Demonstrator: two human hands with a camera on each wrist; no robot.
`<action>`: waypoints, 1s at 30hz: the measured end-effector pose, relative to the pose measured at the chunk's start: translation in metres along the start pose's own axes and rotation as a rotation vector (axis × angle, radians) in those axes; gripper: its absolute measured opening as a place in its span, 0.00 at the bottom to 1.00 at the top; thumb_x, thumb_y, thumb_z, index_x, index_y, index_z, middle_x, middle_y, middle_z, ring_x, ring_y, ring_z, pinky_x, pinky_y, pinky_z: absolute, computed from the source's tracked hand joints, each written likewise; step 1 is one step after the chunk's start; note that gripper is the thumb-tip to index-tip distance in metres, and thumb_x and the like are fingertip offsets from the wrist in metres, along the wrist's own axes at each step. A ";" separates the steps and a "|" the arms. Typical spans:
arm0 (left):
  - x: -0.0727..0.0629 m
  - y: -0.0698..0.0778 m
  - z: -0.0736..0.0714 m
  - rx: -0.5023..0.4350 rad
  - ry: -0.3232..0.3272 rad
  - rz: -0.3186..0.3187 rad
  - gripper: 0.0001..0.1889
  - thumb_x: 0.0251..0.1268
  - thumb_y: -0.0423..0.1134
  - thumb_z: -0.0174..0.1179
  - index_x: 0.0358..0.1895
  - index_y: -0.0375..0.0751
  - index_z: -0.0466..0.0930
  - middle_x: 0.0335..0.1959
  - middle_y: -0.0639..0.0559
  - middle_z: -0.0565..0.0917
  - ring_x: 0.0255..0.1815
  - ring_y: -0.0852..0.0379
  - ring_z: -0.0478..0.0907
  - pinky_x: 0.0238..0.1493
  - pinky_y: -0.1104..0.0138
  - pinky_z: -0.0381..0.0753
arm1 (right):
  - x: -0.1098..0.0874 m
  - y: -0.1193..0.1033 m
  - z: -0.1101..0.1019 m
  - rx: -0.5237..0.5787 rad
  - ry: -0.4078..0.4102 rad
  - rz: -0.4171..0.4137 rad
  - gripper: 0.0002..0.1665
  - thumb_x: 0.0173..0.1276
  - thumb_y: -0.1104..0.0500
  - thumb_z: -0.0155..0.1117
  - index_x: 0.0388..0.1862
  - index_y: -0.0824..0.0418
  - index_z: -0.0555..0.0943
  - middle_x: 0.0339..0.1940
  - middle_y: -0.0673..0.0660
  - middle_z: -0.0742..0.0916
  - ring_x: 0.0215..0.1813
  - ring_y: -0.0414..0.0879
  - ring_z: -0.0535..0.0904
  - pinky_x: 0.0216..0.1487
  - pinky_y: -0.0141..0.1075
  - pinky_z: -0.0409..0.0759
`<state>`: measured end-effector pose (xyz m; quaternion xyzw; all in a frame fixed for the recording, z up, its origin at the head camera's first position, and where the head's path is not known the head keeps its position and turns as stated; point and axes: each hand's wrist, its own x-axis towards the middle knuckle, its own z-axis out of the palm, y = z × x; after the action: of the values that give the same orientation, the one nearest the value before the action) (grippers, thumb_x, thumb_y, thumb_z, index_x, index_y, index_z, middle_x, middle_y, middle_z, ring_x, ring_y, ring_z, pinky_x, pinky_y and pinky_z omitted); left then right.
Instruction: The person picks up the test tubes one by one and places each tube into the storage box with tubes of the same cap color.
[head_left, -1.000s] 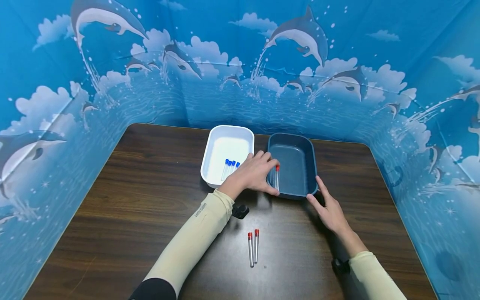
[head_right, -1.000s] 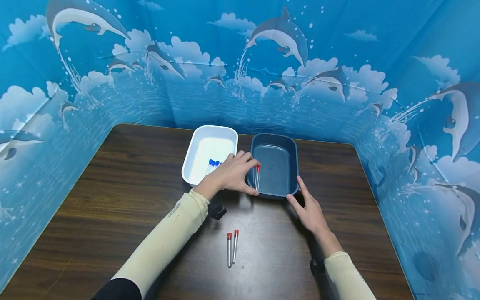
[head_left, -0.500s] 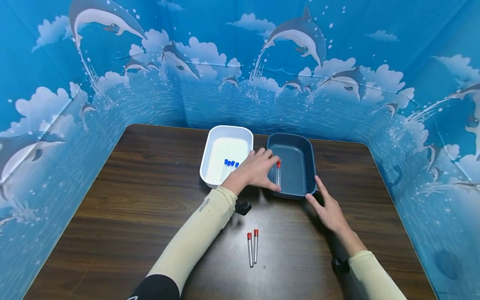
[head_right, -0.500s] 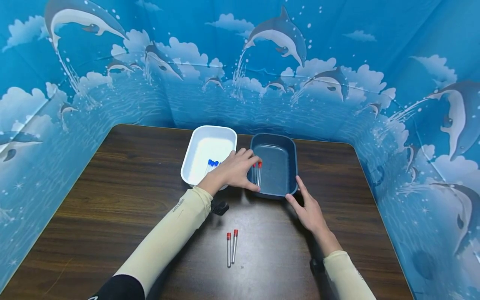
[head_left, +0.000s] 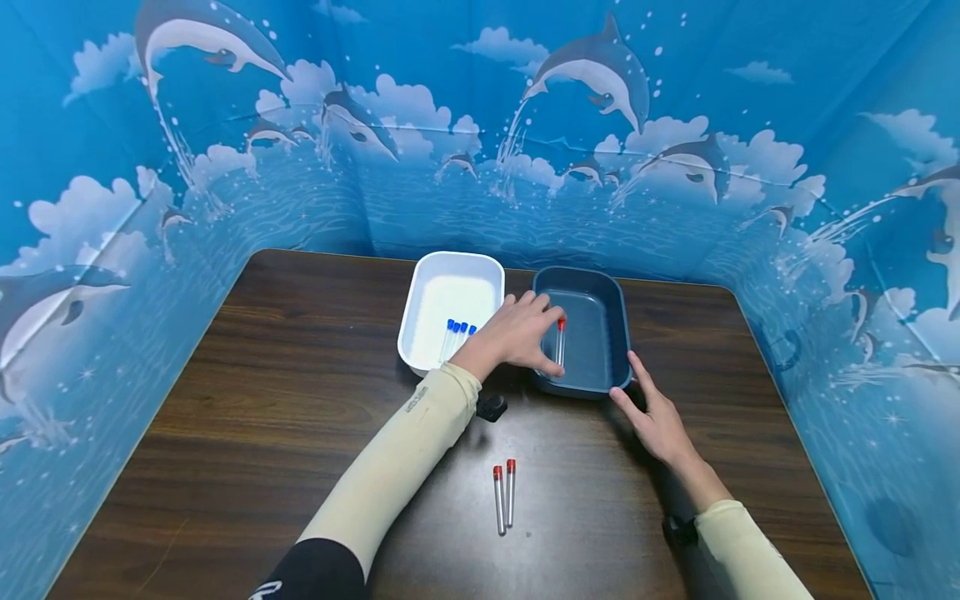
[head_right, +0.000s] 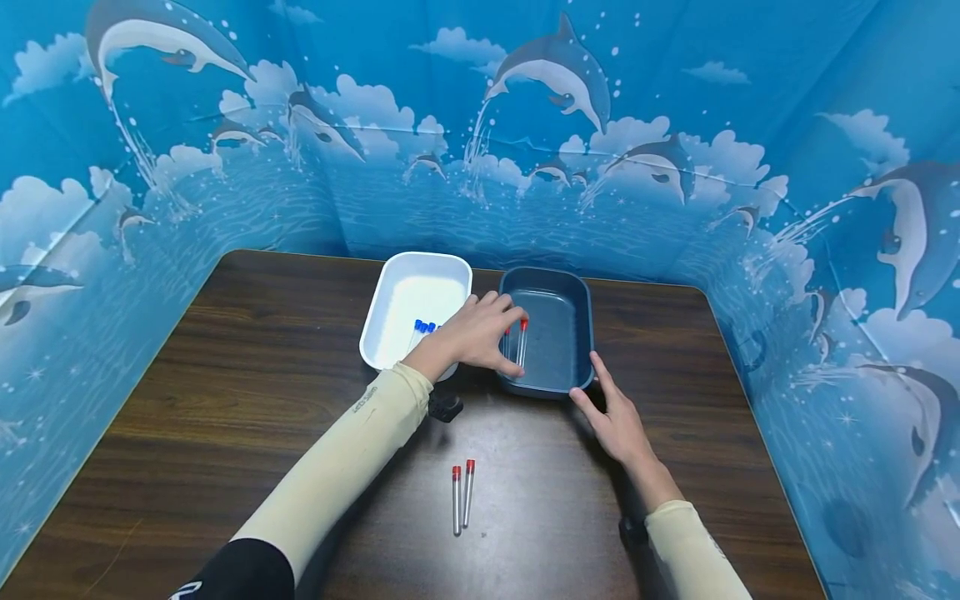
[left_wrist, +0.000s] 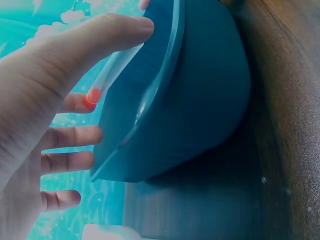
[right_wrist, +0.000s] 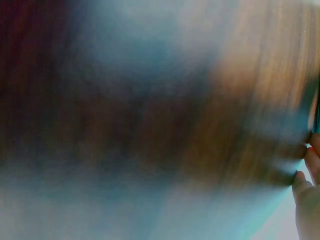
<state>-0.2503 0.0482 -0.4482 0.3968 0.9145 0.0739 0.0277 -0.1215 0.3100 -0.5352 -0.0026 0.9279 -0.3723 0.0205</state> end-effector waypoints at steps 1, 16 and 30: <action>0.001 0.000 0.000 0.003 -0.002 0.002 0.45 0.42 0.75 0.65 0.63 0.54 0.72 0.52 0.52 0.71 0.48 0.54 0.63 0.44 0.60 0.64 | 0.000 0.000 0.000 0.000 -0.001 0.002 0.43 0.75 0.36 0.49 0.80 0.32 0.40 0.73 0.71 0.65 0.71 0.70 0.61 0.61 0.71 0.57; 0.008 0.001 0.008 0.023 -0.024 0.014 0.45 0.43 0.75 0.64 0.64 0.53 0.71 0.52 0.52 0.72 0.49 0.54 0.63 0.45 0.60 0.63 | 0.002 0.003 0.002 -0.008 -0.006 0.017 0.42 0.75 0.35 0.49 0.79 0.30 0.39 0.74 0.70 0.64 0.71 0.71 0.61 0.61 0.71 0.56; 0.014 0.000 0.017 0.067 -0.034 0.025 0.45 0.42 0.77 0.63 0.63 0.54 0.71 0.50 0.53 0.71 0.48 0.54 0.63 0.45 0.61 0.62 | 0.002 0.002 0.002 -0.007 -0.009 0.035 0.42 0.74 0.34 0.48 0.78 0.28 0.39 0.74 0.70 0.63 0.71 0.71 0.60 0.61 0.72 0.56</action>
<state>-0.2585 0.0603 -0.4654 0.4101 0.9108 0.0370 0.0291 -0.1236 0.3105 -0.5382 0.0120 0.9289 -0.3687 0.0311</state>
